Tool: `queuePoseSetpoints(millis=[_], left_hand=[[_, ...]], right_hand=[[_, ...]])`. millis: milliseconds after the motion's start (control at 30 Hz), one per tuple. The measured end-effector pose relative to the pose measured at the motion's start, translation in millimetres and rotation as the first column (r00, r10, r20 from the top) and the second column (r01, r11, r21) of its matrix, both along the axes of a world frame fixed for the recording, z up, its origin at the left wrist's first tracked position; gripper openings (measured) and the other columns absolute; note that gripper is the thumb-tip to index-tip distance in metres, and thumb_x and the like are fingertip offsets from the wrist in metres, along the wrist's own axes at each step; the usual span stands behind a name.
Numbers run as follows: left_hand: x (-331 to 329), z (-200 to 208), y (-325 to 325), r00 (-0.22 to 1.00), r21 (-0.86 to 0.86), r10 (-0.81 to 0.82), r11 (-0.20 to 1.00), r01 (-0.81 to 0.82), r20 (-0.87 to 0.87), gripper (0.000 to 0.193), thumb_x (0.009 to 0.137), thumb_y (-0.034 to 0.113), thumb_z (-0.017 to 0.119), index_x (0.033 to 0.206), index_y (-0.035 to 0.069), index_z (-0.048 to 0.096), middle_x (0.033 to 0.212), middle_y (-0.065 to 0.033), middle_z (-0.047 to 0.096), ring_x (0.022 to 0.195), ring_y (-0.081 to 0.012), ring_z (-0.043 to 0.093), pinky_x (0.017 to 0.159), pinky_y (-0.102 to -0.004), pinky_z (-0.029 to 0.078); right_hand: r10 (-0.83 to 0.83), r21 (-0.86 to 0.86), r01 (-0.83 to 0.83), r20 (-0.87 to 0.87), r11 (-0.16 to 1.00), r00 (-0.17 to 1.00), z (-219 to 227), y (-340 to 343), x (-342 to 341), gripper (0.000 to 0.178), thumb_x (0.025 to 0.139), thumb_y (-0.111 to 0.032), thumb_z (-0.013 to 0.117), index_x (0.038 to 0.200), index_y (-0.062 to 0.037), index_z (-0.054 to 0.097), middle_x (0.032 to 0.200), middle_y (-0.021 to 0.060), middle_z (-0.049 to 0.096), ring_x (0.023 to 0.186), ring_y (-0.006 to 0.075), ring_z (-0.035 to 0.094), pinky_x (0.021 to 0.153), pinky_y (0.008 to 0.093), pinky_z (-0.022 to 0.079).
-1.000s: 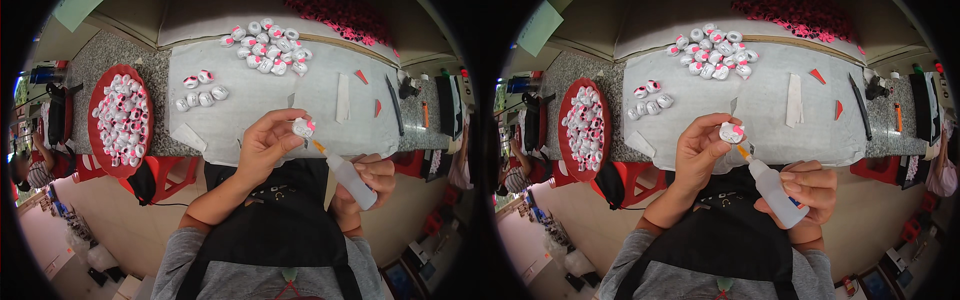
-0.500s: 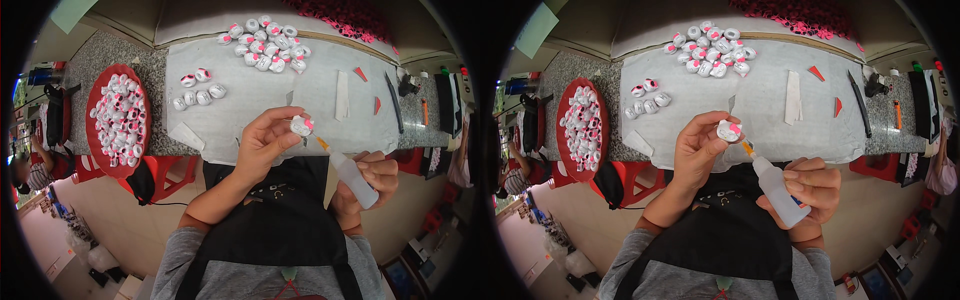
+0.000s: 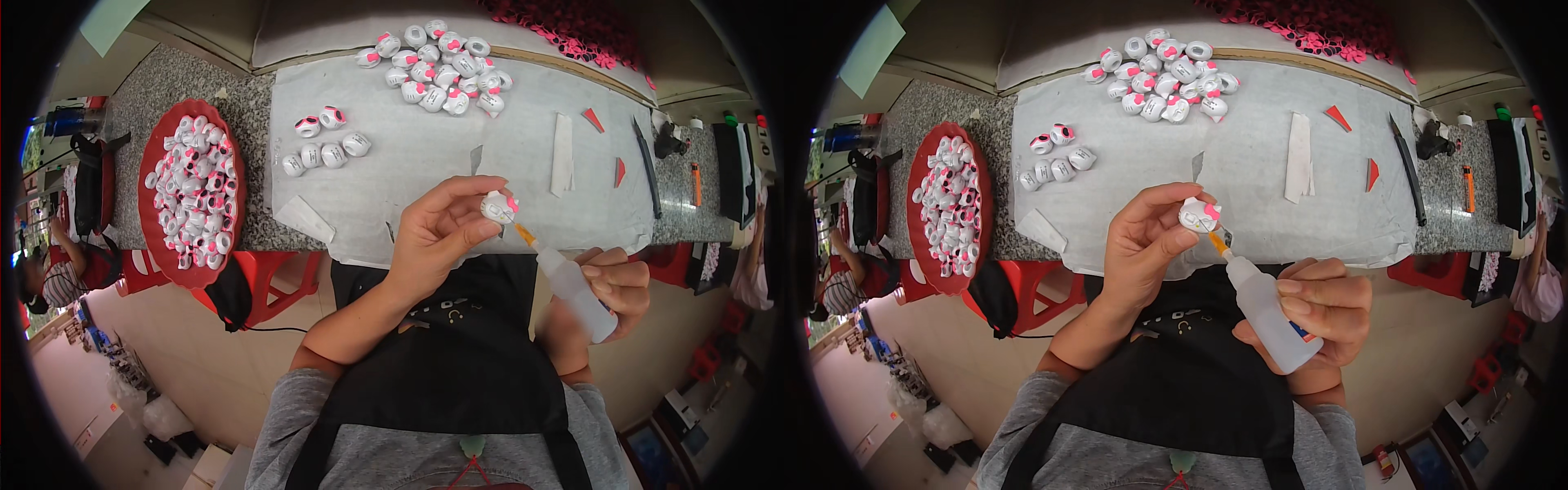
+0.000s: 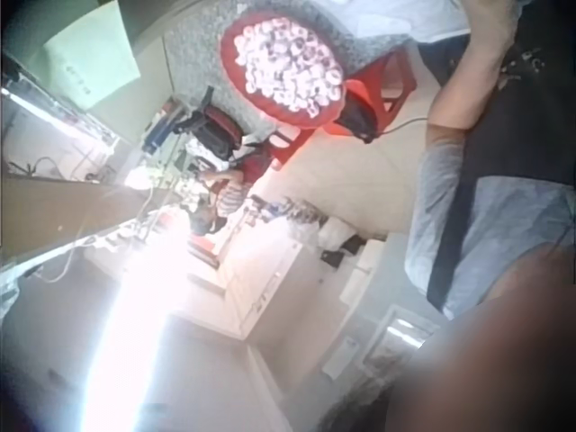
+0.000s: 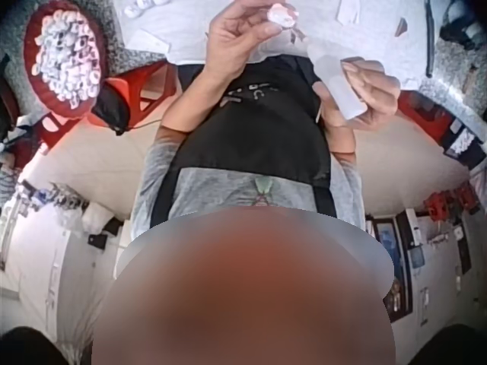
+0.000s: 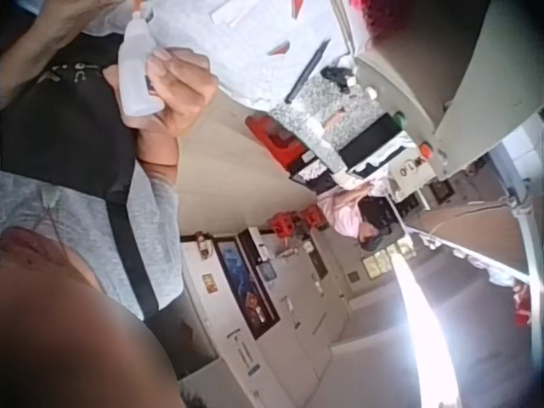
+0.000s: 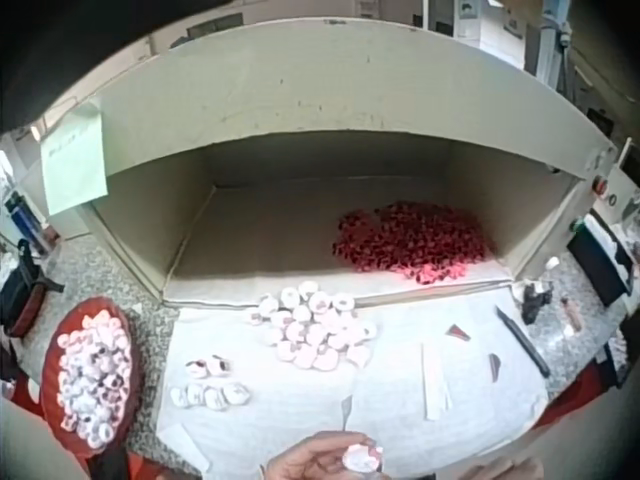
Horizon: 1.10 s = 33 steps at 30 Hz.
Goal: Applying glue to small white and pink plastic components to assemble toy pieces on a workbench.
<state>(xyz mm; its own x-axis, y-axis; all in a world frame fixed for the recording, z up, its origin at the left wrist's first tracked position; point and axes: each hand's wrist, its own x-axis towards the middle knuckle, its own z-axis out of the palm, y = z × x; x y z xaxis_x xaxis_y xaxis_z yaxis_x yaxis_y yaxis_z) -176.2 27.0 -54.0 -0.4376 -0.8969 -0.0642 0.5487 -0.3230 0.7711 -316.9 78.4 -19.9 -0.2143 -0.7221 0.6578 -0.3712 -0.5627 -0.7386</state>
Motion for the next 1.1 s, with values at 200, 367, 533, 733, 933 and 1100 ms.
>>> queuePoseSetpoints(millis=[200,367,533,733,933,1100], left_hand=[[0.4,-8.9,-0.9,0.987,-0.298,0.084,0.954,-0.04,0.136,0.031,0.07,-0.004,0.054,0.1,-0.003,0.047,0.099,-0.012,0.046,0.092,-0.0178,0.046,0.08,-0.0294,0.038],[1.0,-6.9,-0.7,0.973,-0.359,0.111,0.933,-0.031,0.204,0.03,0.07,-0.004,0.054,0.099,-0.003,0.048,0.1,-0.0125,0.045,0.092,-0.0188,0.045,0.08,-0.0305,0.037],[2.4,-8.4,-3.0,0.965,-0.373,0.133,0.927,-0.041,0.225,0.029,0.07,-0.004,0.054,0.099,-0.003,0.049,0.1,-0.0125,0.045,0.092,-0.0189,0.045,0.08,-0.0307,0.037],[4.5,-9.7,-6.5,0.969,-0.39,0.127,0.92,-0.035,0.212,0.029,0.07,-0.004,0.053,0.099,-0.004,0.048,0.101,-0.0131,0.045,0.093,-0.019,0.045,0.081,-0.0309,0.037],[17.1,-5.0,-17.4,0.968,-0.176,0.218,0.965,-0.195,0.125,0.035,0.071,-0.002,0.054,0.104,-0.003,0.044,0.101,-0.0135,0.049,0.092,-0.0174,0.047,0.08,-0.0262,0.036],[34.4,-3.1,-27.6,0.941,-0.212,0.318,0.934,-0.289,0.118,0.035,0.071,-0.002,0.053,0.105,-0.002,0.044,0.101,-0.0138,0.049,0.091,-0.0179,0.048,0.081,-0.0312,0.039]], right_hand=[[0.016,0.028,-0.016,0.01,0.999,1.0,1.2,0.0,2.1,0.029,0.065,-0.02,0.065,0.079,-0.006,0.043,0.072,0.0044,0.04,0.055,0.0116,0.039,0.047,0.0211,0.035],[0.004,0.037,-0.006,0.039,0.999,0.999,-1.1,1.9,4.4,0.031,0.063,-0.019,0.067,0.078,-0.006,0.043,0.072,0.0043,0.04,0.056,0.0114,0.039,0.048,0.0212,0.036],[0.057,0.077,-0.06,0.041,0.995,0.998,4.1,1.5,-2.3,0.033,0.061,-0.018,0.069,0.078,-0.0056,0.043,0.071,0.0044,0.041,0.057,0.0113,0.04,0.049,0.0215,0.037],[0.111,0.063,-0.112,0.034,0.992,0.993,1.7,-3.4,-8.5,0.043,0.051,-0.009,0.076,0.083,-0.0043,0.047,0.077,0.0066,0.043,0.061,0.0147,0.046,0.049,0.0238,0.042],[0.0,0.189,-0.01,0.05,0.982,0.999,2.0,-20.2,-24.6,0.024,0.061,-0.003,0.057,0.079,-0.0007,0.04,0.078,0.0087,0.042,0.061,0.0139,0.044,0.053,0.0229,0.041],[0.123,0.584,-0.257,0.259,0.77,0.958,6.8,-91.0,-38.7,0.026,0.066,0.0,0.053,0.089,0.0001,0.041,0.079,0.0071,0.046,0.071,0.0141,0.052,0.057,0.0249,0.044]])
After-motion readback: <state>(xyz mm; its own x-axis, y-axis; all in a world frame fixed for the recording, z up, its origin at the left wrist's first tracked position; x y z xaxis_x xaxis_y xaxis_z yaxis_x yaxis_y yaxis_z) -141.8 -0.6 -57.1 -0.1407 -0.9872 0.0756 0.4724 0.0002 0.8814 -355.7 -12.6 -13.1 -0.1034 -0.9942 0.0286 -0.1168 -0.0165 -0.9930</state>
